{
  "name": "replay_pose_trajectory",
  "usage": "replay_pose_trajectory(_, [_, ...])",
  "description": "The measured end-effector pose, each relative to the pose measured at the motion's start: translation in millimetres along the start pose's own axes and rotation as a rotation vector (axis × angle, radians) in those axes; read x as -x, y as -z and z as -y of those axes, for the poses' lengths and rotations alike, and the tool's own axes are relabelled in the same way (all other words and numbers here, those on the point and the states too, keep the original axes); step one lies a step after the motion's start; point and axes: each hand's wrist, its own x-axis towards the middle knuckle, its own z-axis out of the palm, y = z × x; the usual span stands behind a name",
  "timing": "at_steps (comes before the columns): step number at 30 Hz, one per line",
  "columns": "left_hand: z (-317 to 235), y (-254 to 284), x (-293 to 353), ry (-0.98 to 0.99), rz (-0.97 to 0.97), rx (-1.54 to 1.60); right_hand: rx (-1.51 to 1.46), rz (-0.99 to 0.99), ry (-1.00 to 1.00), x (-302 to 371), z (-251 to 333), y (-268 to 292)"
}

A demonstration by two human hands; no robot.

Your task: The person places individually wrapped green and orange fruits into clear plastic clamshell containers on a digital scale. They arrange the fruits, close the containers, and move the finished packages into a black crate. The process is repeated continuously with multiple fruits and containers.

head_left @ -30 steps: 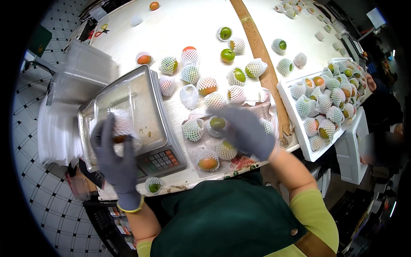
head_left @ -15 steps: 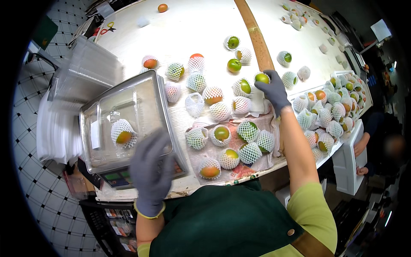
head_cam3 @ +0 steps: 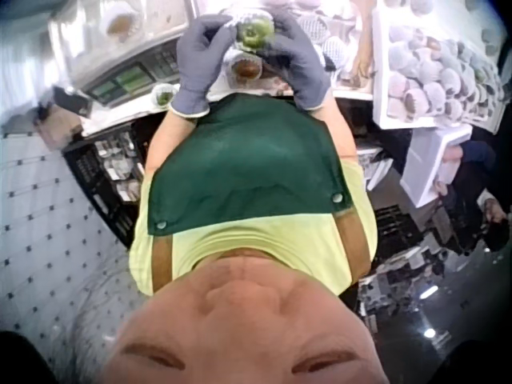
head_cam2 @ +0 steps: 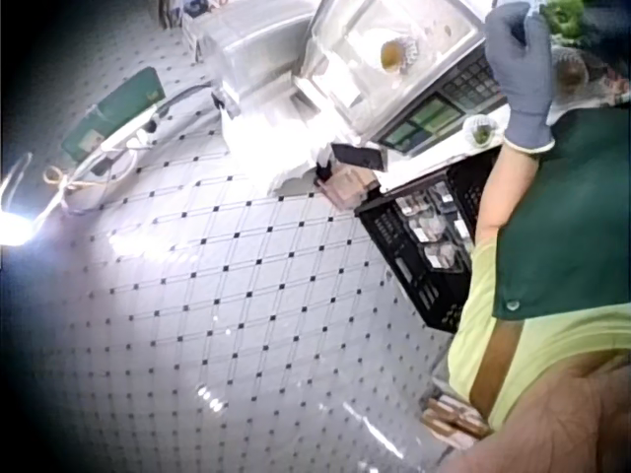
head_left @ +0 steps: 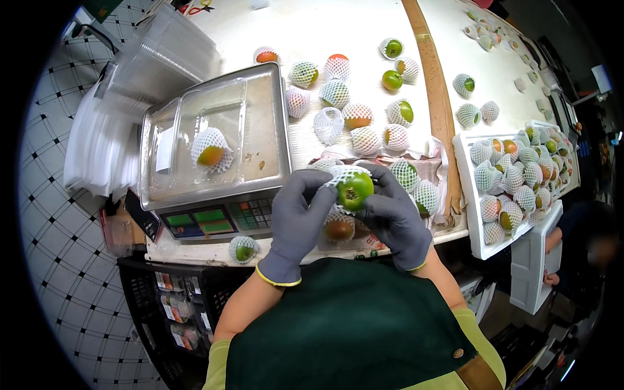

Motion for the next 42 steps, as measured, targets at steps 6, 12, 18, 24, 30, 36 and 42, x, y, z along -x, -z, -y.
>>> replay_pose_trajectory(6, [10,9,5,0.165,-0.072,0.212,-0.190,0.015,-0.034,7,-8,-6])
replay_pose_trajectory(12, [11,-1,17,-0.436,-0.028,-0.277,0.541,-0.125,0.345,3,-31,-1])
replay_pose_trajectory(18, [15,-2,21,0.052,0.023,0.234,1.227,-0.178,0.754,6,-28,-2])
replay_pose_trajectory(24, [20,10,14,0.447,0.113,0.789,0.513,-0.300,0.292,-3,-17,9])
replay_pose_trajectory(30, [13,11,17,0.410,0.212,0.783,0.461,-0.297,0.266,1,-12,0])
replay_pose_trajectory(36, [24,12,21,0.234,0.264,0.587,0.699,-0.293,0.368,2,-17,-3])
replay_pose_trajectory(42, [24,11,26,0.183,0.210,0.381,1.057,-0.241,0.634,5,-25,-8])
